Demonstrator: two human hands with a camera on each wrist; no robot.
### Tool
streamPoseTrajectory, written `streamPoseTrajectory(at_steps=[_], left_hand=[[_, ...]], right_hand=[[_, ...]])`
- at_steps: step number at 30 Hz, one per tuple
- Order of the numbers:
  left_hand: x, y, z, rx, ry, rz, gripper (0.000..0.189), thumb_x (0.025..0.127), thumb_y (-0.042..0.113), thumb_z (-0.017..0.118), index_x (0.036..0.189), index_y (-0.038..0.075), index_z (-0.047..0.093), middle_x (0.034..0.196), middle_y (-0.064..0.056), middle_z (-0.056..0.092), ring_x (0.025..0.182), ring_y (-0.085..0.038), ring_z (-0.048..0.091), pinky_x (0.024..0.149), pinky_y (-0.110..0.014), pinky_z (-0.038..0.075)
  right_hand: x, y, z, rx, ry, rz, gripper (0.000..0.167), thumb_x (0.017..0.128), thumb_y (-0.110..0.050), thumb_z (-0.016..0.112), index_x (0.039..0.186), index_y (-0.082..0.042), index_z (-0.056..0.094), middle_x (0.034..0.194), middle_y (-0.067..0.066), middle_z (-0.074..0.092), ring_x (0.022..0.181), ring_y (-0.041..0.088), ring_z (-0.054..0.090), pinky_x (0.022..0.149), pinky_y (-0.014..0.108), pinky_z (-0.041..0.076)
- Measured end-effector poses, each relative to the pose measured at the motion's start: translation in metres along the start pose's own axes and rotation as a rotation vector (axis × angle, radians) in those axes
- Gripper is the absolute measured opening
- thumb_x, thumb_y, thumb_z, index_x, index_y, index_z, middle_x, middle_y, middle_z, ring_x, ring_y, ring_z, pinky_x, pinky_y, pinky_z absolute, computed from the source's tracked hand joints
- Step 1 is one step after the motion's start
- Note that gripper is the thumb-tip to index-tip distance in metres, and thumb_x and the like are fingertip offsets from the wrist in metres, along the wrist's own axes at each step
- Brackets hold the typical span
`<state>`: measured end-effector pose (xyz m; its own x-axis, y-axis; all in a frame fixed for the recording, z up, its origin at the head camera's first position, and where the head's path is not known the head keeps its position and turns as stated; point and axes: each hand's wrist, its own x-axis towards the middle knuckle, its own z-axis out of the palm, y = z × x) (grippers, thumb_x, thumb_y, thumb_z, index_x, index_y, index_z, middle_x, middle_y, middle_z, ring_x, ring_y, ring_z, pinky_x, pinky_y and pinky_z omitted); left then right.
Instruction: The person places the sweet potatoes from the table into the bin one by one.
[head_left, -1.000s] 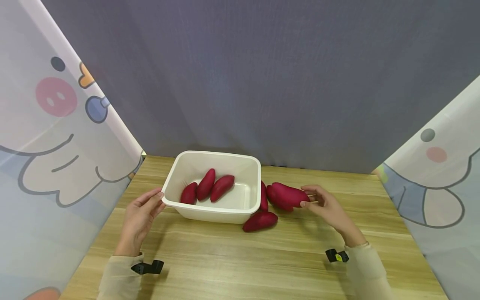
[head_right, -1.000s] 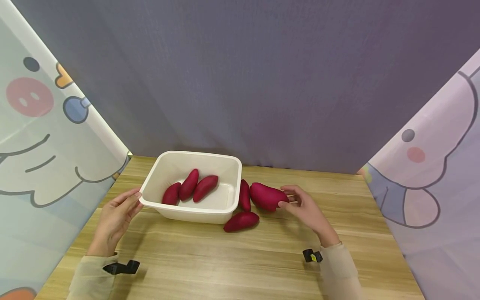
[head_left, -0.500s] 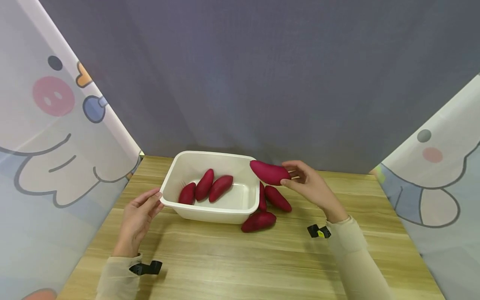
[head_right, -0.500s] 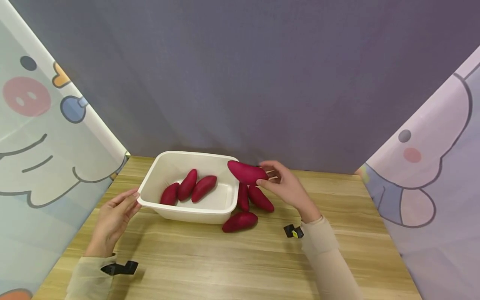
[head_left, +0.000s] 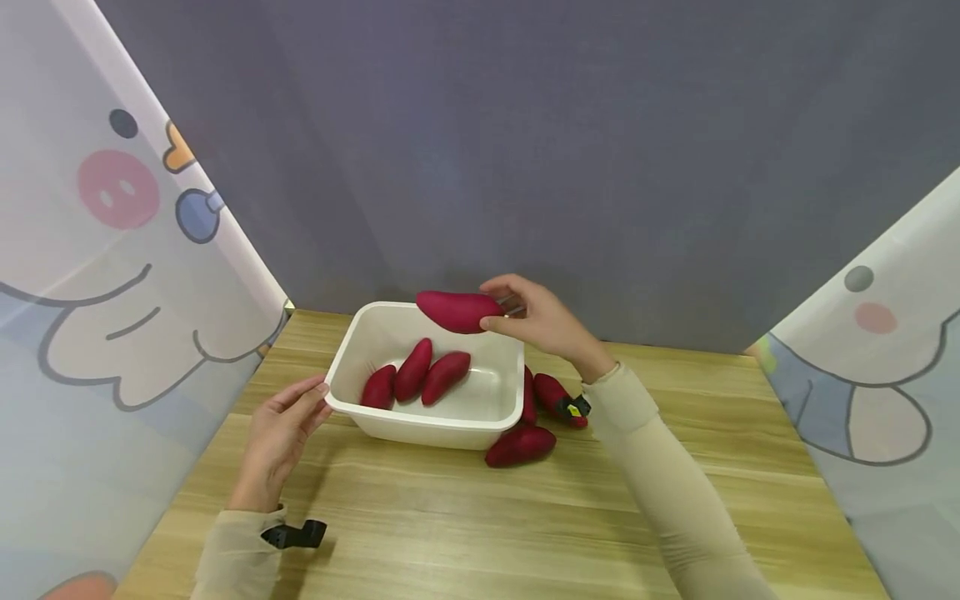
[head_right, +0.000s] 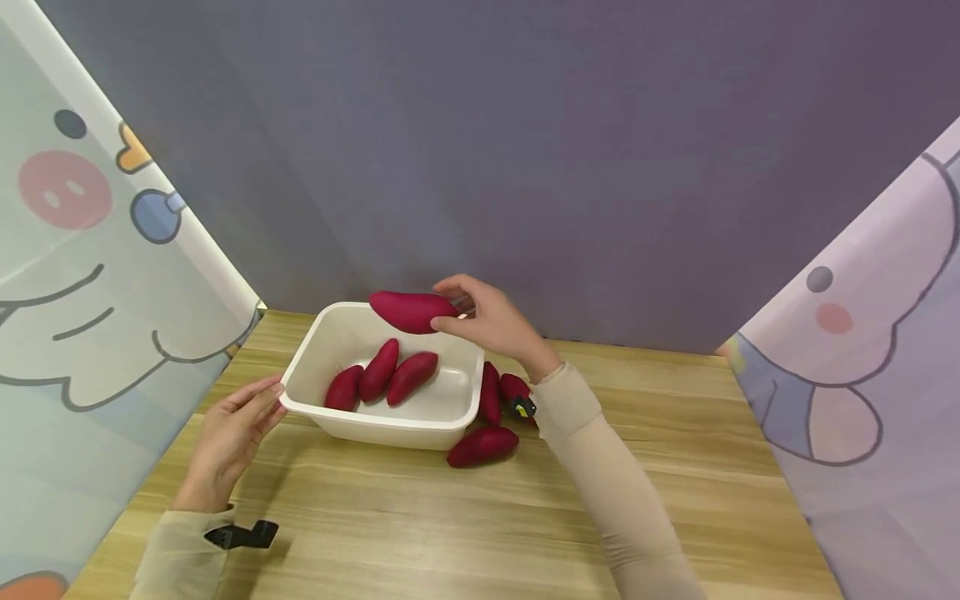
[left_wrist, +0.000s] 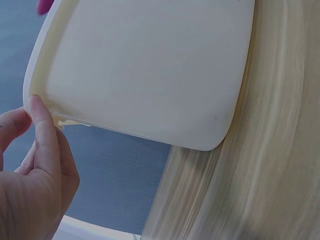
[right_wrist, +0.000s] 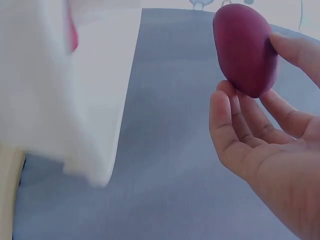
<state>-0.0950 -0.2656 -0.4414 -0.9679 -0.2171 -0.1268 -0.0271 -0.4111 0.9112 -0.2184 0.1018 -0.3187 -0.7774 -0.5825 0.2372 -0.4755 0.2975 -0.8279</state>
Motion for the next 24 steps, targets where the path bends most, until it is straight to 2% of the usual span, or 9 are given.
streamPoseTrajectory(at_steps=[5,12,18,24], left_hand=[[0.001,-0.001,0.0,0.011,0.004,-0.006,0.014,0.094,0.001,0.07,0.1,0.01,0.079,0.099,-0.002,0.07,0.083,-0.011,0.069,0.079,-0.022,0.06],[0.001,-0.001,0.001,0.003,-0.005,0.008,0.016,0.095,0.0,0.069,0.1,0.01,0.079,0.098,-0.002,0.071,0.083,-0.011,0.07,0.08,-0.022,0.059],[0.0,-0.002,0.003,0.001,0.004,0.001,0.015,0.094,-0.001,0.069,0.101,0.008,0.079,0.099,-0.003,0.071,0.082,-0.012,0.069,0.079,-0.022,0.06],[0.0,-0.002,0.003,0.0,0.015,0.003,0.014,0.094,0.0,0.07,0.1,0.009,0.079,0.099,-0.004,0.071,0.082,-0.012,0.069,0.079,-0.022,0.06]], right_hand=[[0.027,-0.004,0.019,0.009,-0.053,-0.01,0.045,0.091,-0.018,0.076,0.132,-0.007,0.059,0.127,0.003,0.062,0.104,0.019,0.064,0.093,0.039,0.055],[0.055,0.001,0.047,0.024,-0.063,0.018,0.043,0.091,-0.016,0.076,0.13,-0.006,0.061,0.122,0.004,0.064,0.105,0.022,0.062,0.094,0.033,0.054],[0.066,0.012,0.069,0.051,-0.089,0.091,0.041,0.09,-0.013,0.077,0.128,-0.006,0.062,0.118,0.008,0.066,0.102,0.025,0.063,0.09,0.029,0.054],[0.068,0.031,0.086,0.024,-0.138,0.159,0.042,0.089,-0.014,0.078,0.127,-0.005,0.062,0.117,0.008,0.065,0.109,0.022,0.061,0.095,0.027,0.051]])
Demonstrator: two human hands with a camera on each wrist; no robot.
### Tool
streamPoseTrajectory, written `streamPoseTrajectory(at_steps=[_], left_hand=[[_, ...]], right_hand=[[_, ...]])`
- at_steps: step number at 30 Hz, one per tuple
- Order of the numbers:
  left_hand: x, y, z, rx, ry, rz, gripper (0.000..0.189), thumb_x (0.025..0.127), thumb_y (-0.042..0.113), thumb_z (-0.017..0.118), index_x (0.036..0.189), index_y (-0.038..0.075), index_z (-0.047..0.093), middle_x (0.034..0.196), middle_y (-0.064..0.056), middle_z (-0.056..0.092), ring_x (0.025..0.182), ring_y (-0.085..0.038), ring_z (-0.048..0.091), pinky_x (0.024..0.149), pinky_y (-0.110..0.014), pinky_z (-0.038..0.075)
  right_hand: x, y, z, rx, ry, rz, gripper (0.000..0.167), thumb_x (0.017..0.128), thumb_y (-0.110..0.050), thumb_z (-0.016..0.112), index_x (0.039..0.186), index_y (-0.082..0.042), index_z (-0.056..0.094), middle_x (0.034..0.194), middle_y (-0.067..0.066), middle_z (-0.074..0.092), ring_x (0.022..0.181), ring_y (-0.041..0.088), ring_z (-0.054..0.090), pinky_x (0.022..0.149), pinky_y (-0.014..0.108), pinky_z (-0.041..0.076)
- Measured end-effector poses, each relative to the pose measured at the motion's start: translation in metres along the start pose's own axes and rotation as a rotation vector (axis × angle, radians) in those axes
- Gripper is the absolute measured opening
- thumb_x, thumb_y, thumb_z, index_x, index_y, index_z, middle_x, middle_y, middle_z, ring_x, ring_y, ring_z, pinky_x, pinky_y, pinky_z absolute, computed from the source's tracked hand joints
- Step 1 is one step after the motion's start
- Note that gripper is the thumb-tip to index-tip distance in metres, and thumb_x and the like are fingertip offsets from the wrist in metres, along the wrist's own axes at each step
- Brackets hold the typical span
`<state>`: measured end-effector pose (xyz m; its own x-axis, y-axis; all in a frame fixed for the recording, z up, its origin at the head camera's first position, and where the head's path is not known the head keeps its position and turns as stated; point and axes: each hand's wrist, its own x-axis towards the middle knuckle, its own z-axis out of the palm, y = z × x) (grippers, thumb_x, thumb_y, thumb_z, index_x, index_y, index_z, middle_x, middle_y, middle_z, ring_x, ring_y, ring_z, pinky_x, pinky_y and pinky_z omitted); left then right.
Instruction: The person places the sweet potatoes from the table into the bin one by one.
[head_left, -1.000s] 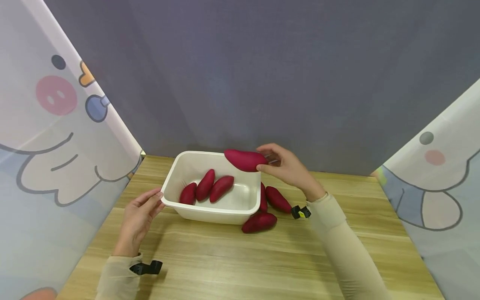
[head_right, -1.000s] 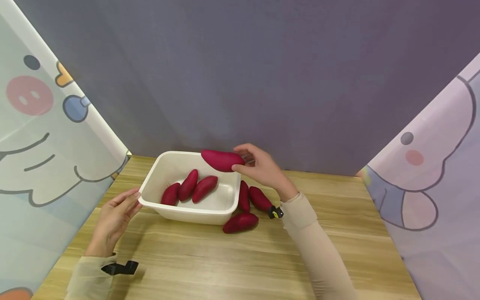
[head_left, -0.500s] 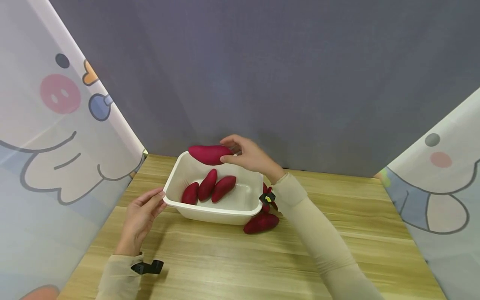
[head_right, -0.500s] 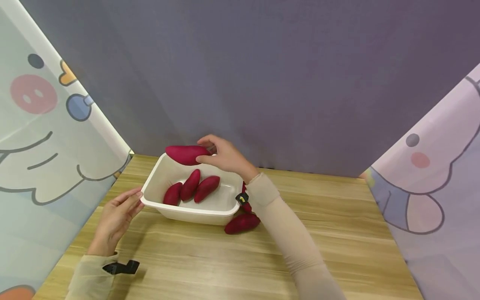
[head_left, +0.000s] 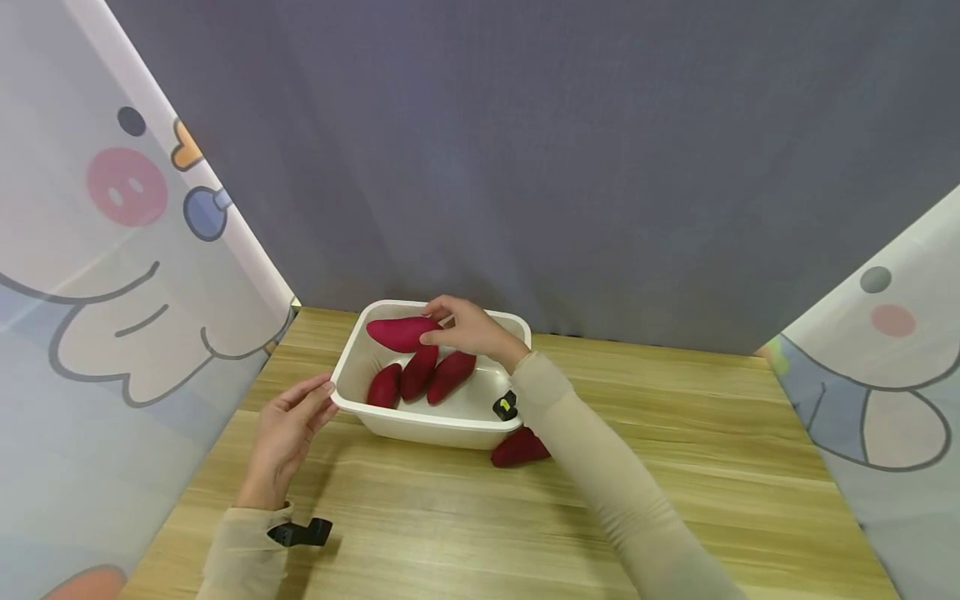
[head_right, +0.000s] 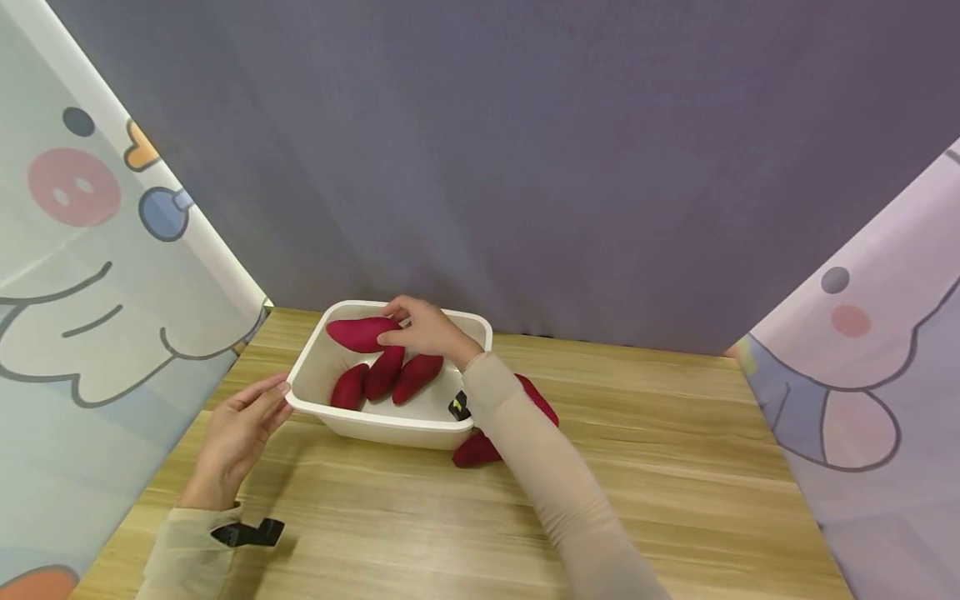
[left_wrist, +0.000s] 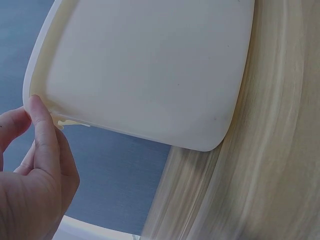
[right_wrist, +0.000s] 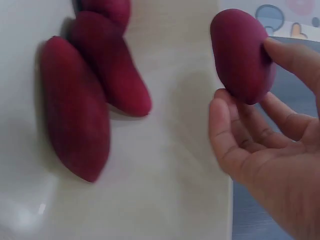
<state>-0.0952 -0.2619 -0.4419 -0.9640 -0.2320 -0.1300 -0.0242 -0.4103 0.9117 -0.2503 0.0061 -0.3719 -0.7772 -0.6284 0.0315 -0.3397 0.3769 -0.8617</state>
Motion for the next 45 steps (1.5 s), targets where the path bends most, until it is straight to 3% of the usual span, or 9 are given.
streamPoseTrajectory(at_steps=[5,10,17,22,27,36,45], left_hand=[[0.0,0.0,-0.001,0.0,-0.005,-0.004,0.015,0.094,0.0,0.07,0.1,0.01,0.079,0.1,-0.003,0.071,0.082,-0.011,0.07,0.08,-0.022,0.06],[0.001,-0.001,-0.001,0.017,-0.007,-0.003,0.015,0.094,0.001,0.07,0.1,0.011,0.079,0.102,-0.003,0.071,0.083,-0.011,0.069,0.08,-0.022,0.059],[0.0,-0.001,0.001,0.026,-0.008,-0.007,0.013,0.094,0.002,0.071,0.101,0.009,0.079,0.101,-0.002,0.071,0.083,-0.011,0.069,0.08,-0.022,0.06],[0.0,0.0,0.001,0.016,-0.011,-0.009,0.014,0.094,0.001,0.07,0.101,0.009,0.079,0.102,-0.004,0.071,0.083,-0.011,0.069,0.08,-0.022,0.06],[0.0,0.0,0.001,0.016,-0.01,-0.009,0.014,0.095,0.002,0.07,0.101,0.01,0.079,0.102,-0.004,0.071,0.083,-0.011,0.069,0.08,-0.021,0.059],[0.0,0.001,0.0,0.006,0.005,-0.019,0.014,0.094,0.001,0.07,0.1,0.01,0.079,0.104,-0.006,0.071,0.083,-0.011,0.069,0.08,-0.022,0.06],[0.001,0.002,-0.002,-0.004,0.005,-0.019,0.014,0.093,0.001,0.07,0.102,0.008,0.079,0.103,-0.006,0.07,0.083,-0.012,0.069,0.081,-0.022,0.06]], right_hand=[[0.0,0.01,0.007,-0.069,-0.031,0.02,0.045,0.088,-0.014,0.078,0.128,-0.003,0.061,0.119,0.009,0.066,0.112,0.022,0.06,0.097,0.03,0.05],[-0.004,0.007,0.008,-0.065,-0.032,0.002,0.045,0.089,-0.014,0.077,0.128,0.0,0.06,0.119,0.013,0.066,0.112,0.024,0.06,0.099,0.033,0.05],[-0.009,0.003,0.005,-0.047,0.029,-0.011,0.035,0.091,-0.017,0.074,0.122,-0.004,0.063,0.117,0.015,0.067,0.105,0.023,0.063,0.091,0.028,0.052],[-0.012,-0.013,-0.004,-0.041,0.058,-0.022,0.036,0.093,-0.018,0.073,0.124,-0.005,0.063,0.116,0.012,0.068,0.1,0.022,0.065,0.09,0.028,0.053],[-0.023,-0.036,-0.021,-0.066,0.075,-0.093,0.039,0.093,-0.018,0.073,0.127,-0.004,0.062,0.118,0.015,0.067,0.1,0.023,0.064,0.091,0.031,0.053],[-0.07,-0.038,-0.049,-0.125,0.141,-0.103,0.039,0.094,-0.019,0.073,0.129,-0.008,0.061,0.117,0.009,0.066,0.098,0.019,0.064,0.09,0.034,0.056],[-0.14,-0.001,-0.063,-0.204,0.312,-0.084,0.039,0.092,-0.01,0.073,0.128,0.0,0.06,0.115,0.016,0.067,0.095,0.026,0.065,0.084,0.043,0.058]])
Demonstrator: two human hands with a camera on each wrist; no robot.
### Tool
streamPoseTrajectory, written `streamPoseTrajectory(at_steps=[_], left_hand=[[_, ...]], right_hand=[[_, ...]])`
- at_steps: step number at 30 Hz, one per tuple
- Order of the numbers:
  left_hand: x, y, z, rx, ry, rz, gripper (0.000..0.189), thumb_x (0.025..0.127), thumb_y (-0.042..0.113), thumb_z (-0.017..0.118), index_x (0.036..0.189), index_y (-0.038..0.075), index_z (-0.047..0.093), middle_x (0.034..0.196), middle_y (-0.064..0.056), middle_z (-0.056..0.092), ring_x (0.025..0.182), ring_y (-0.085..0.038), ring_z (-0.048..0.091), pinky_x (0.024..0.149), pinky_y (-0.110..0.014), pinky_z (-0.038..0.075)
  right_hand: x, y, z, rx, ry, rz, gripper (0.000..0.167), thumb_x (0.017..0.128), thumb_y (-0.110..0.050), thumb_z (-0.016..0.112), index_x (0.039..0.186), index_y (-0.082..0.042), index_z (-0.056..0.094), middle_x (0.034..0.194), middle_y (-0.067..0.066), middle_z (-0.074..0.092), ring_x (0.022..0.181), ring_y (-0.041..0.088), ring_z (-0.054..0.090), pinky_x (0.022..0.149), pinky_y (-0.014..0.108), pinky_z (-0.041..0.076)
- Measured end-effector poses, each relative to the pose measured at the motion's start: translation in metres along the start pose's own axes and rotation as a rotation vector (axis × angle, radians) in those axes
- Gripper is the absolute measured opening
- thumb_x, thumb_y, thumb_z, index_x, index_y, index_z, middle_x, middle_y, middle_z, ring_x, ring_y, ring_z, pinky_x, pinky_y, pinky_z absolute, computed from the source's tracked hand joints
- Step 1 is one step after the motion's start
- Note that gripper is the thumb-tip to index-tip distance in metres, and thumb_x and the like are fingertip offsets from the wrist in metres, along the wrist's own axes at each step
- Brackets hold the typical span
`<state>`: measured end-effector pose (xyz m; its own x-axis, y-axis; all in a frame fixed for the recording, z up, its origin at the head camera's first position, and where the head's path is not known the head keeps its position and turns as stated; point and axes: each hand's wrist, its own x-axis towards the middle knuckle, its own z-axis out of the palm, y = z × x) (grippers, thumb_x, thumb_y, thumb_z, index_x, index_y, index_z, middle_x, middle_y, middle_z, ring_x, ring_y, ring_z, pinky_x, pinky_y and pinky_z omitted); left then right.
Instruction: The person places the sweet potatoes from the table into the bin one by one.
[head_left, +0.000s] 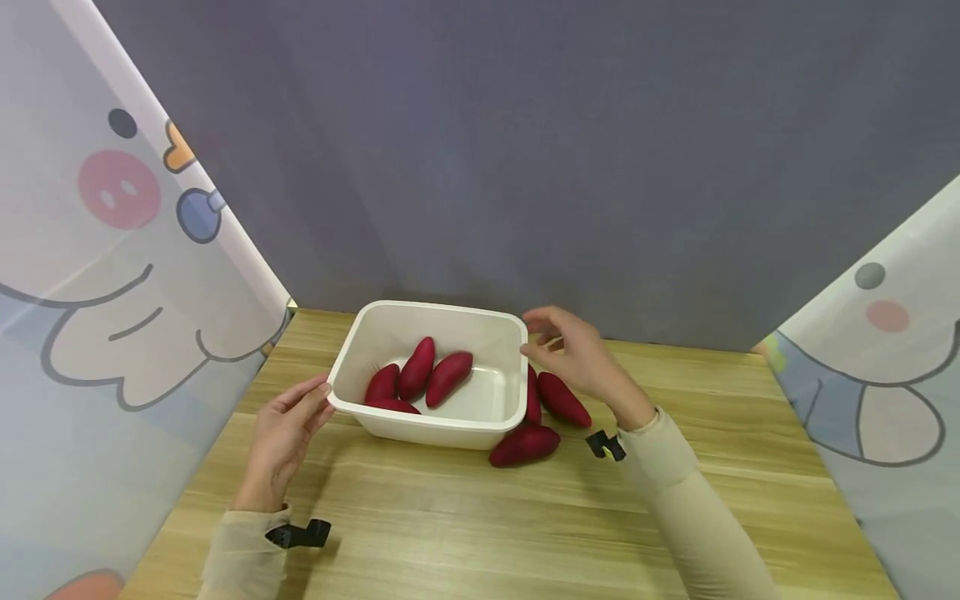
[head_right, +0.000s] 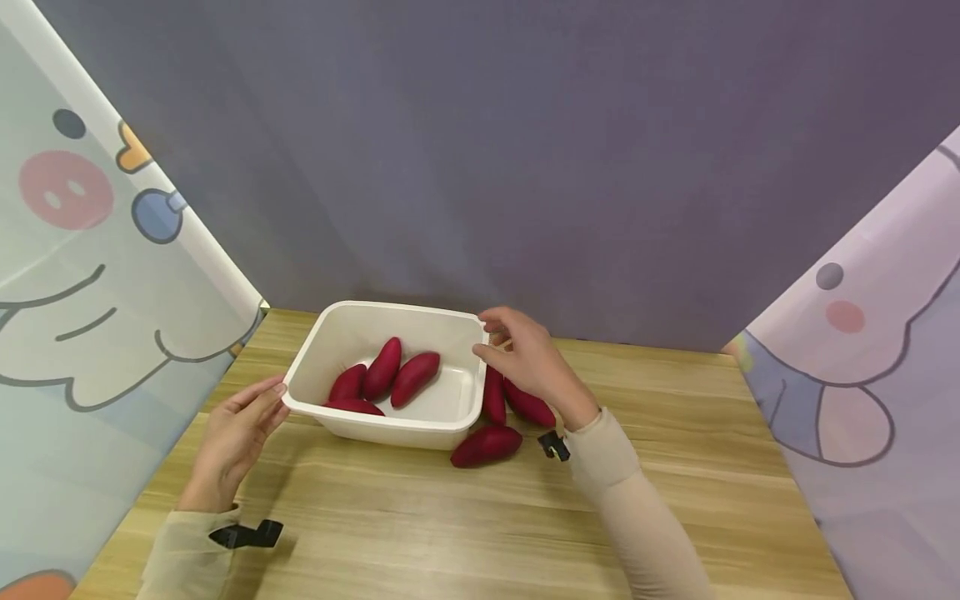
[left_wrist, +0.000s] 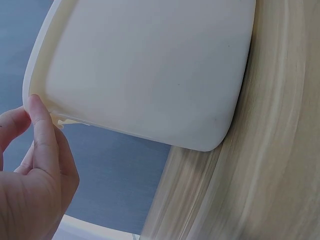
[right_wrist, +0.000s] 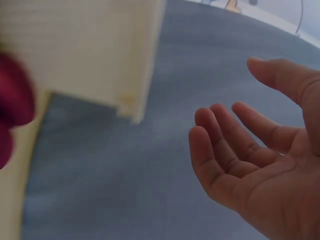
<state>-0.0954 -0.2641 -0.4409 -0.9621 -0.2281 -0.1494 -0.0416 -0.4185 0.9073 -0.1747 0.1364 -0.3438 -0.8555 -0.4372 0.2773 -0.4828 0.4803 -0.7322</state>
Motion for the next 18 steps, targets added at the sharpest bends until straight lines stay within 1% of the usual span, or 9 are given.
streamPoseTrajectory(at_steps=[3,8,14,18], left_hand=[[0.0,0.0,0.001,-0.002,-0.004,0.004,0.014,0.093,0.0,0.07,0.102,0.008,0.079,0.101,-0.005,0.071,0.083,-0.011,0.069,0.081,-0.022,0.059],[-0.002,0.001,0.001,-0.001,-0.005,0.003,0.014,0.094,0.0,0.07,0.101,0.008,0.079,0.099,-0.004,0.071,0.082,-0.011,0.068,0.081,-0.022,0.059],[-0.002,0.001,0.0,0.004,-0.005,-0.001,0.013,0.093,0.001,0.071,0.102,0.008,0.079,0.1,-0.004,0.071,0.083,-0.011,0.069,0.081,-0.022,0.059],[-0.002,0.001,-0.001,0.012,-0.015,0.003,0.014,0.094,0.002,0.071,0.102,0.009,0.079,0.101,-0.003,0.071,0.084,-0.011,0.069,0.083,-0.023,0.059]], right_hand=[[-0.02,0.017,-0.004,-0.002,0.029,0.029,0.04,0.092,-0.007,0.074,0.128,0.0,0.059,0.116,0.018,0.066,0.095,0.028,0.065,0.083,0.046,0.058],[-0.047,0.044,-0.003,-0.024,0.074,0.07,0.04,0.092,-0.008,0.075,0.128,0.001,0.06,0.112,0.015,0.067,0.093,0.028,0.066,0.081,0.048,0.059],[-0.068,0.075,0.005,-0.025,0.098,0.118,0.038,0.092,-0.008,0.074,0.126,0.001,0.06,0.111,0.017,0.068,0.092,0.029,0.066,0.081,0.045,0.059],[-0.079,0.093,0.011,-0.011,0.099,0.163,0.038,0.092,-0.009,0.074,0.125,0.001,0.06,0.113,0.022,0.067,0.094,0.03,0.064,0.083,0.046,0.058]])
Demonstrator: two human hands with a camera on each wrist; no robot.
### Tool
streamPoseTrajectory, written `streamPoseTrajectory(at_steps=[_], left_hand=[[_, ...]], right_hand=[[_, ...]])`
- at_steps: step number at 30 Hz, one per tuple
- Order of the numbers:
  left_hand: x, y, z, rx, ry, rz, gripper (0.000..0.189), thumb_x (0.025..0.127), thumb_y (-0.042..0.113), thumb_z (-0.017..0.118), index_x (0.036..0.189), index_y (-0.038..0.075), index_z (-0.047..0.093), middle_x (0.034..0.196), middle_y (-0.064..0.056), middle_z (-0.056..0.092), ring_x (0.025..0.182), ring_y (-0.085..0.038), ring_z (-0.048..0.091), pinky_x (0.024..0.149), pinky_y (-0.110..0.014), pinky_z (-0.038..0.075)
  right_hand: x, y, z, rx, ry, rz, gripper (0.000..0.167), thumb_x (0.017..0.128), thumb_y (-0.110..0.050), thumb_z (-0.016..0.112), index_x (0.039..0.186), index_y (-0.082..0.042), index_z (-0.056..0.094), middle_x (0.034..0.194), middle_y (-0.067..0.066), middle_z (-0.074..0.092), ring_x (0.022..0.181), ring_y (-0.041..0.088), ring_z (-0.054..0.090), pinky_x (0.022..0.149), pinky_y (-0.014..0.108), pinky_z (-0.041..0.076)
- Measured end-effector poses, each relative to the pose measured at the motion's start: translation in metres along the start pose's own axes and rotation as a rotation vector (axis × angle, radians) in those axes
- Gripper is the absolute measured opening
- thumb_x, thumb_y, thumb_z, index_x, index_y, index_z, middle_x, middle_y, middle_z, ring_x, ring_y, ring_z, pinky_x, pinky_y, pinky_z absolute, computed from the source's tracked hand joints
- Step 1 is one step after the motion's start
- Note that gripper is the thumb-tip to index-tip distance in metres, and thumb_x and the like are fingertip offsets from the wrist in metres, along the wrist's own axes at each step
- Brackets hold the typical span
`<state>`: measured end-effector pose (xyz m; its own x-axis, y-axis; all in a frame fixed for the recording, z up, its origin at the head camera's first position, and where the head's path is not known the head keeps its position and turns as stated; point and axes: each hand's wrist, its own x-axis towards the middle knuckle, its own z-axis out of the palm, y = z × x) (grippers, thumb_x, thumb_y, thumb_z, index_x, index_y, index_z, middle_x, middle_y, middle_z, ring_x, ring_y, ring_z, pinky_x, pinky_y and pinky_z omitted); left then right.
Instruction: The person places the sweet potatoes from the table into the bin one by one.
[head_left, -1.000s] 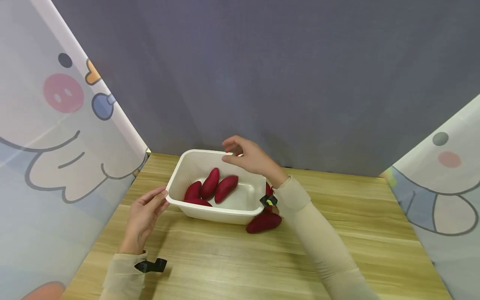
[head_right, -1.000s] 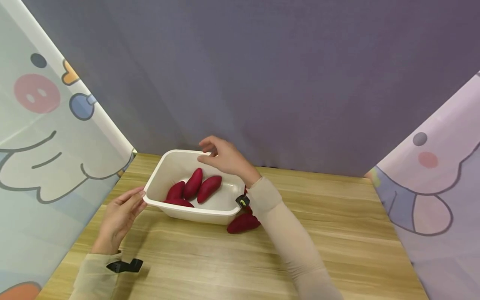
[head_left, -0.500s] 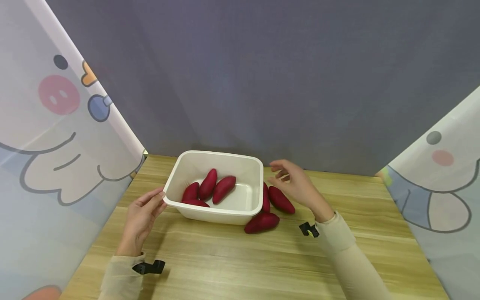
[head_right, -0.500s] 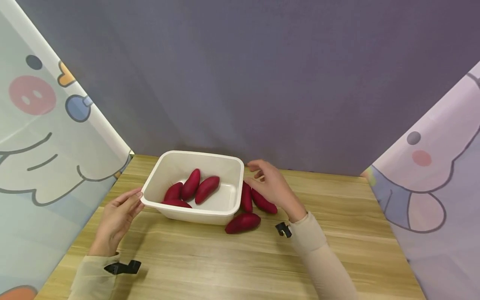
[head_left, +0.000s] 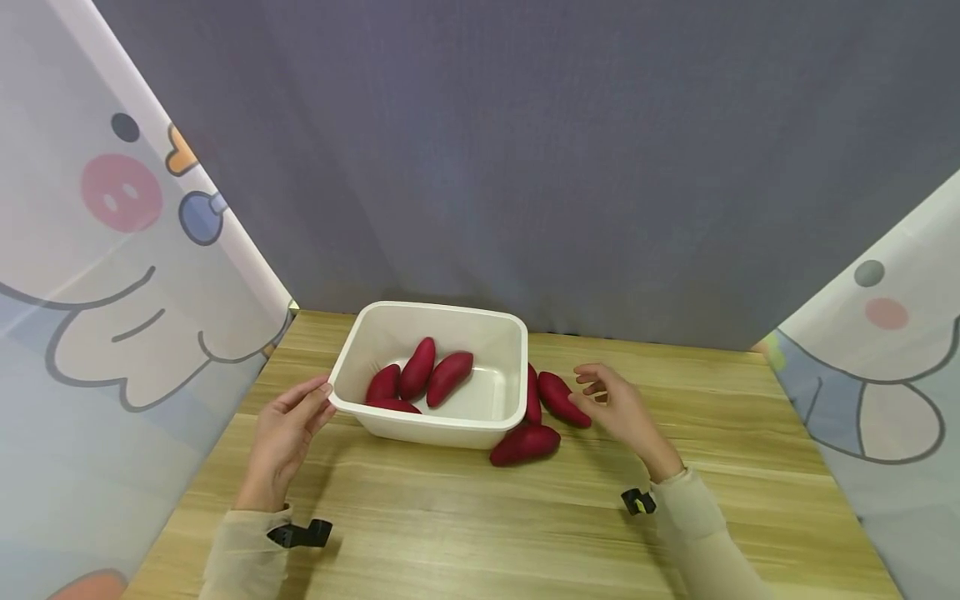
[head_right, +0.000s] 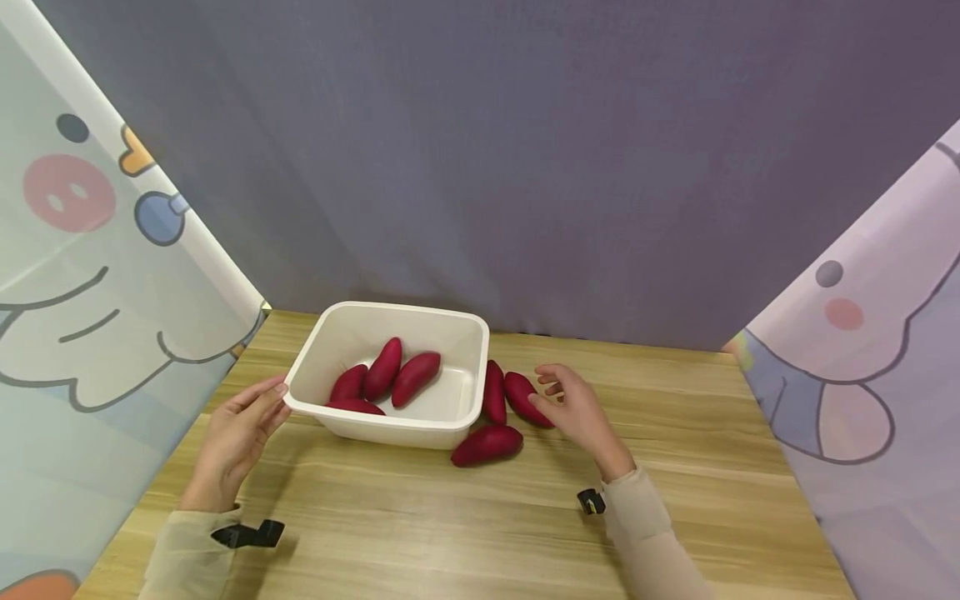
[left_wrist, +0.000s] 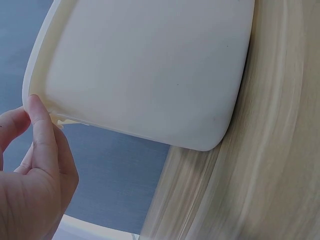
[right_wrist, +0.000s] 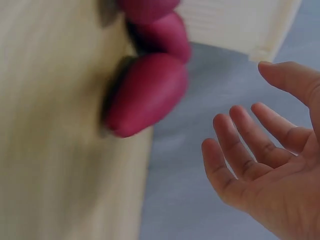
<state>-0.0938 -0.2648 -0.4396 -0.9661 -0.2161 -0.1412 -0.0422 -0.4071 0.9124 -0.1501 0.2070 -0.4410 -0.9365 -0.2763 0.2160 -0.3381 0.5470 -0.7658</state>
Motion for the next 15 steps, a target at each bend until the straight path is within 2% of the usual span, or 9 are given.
streamPoseTrajectory(at_steps=[10,15], left_hand=[[0.001,-0.002,0.0,0.001,0.005,0.002,0.014,0.093,0.002,0.071,0.104,0.008,0.079,0.103,-0.005,0.071,0.084,-0.011,0.07,0.082,-0.023,0.059],[0.0,-0.001,0.0,0.0,-0.005,0.004,0.014,0.094,0.002,0.07,0.103,0.009,0.079,0.102,-0.004,0.071,0.084,-0.01,0.069,0.082,-0.022,0.059]], right_hand=[[-0.013,0.038,0.013,0.082,-0.005,0.099,0.043,0.092,-0.009,0.075,0.129,0.005,0.058,0.121,0.025,0.062,0.108,0.04,0.061,0.092,0.054,0.054],[-0.015,0.046,0.016,0.119,-0.028,0.141,0.048,0.091,-0.008,0.075,0.132,0.006,0.055,0.125,0.027,0.06,0.108,0.041,0.062,0.091,0.051,0.055]])
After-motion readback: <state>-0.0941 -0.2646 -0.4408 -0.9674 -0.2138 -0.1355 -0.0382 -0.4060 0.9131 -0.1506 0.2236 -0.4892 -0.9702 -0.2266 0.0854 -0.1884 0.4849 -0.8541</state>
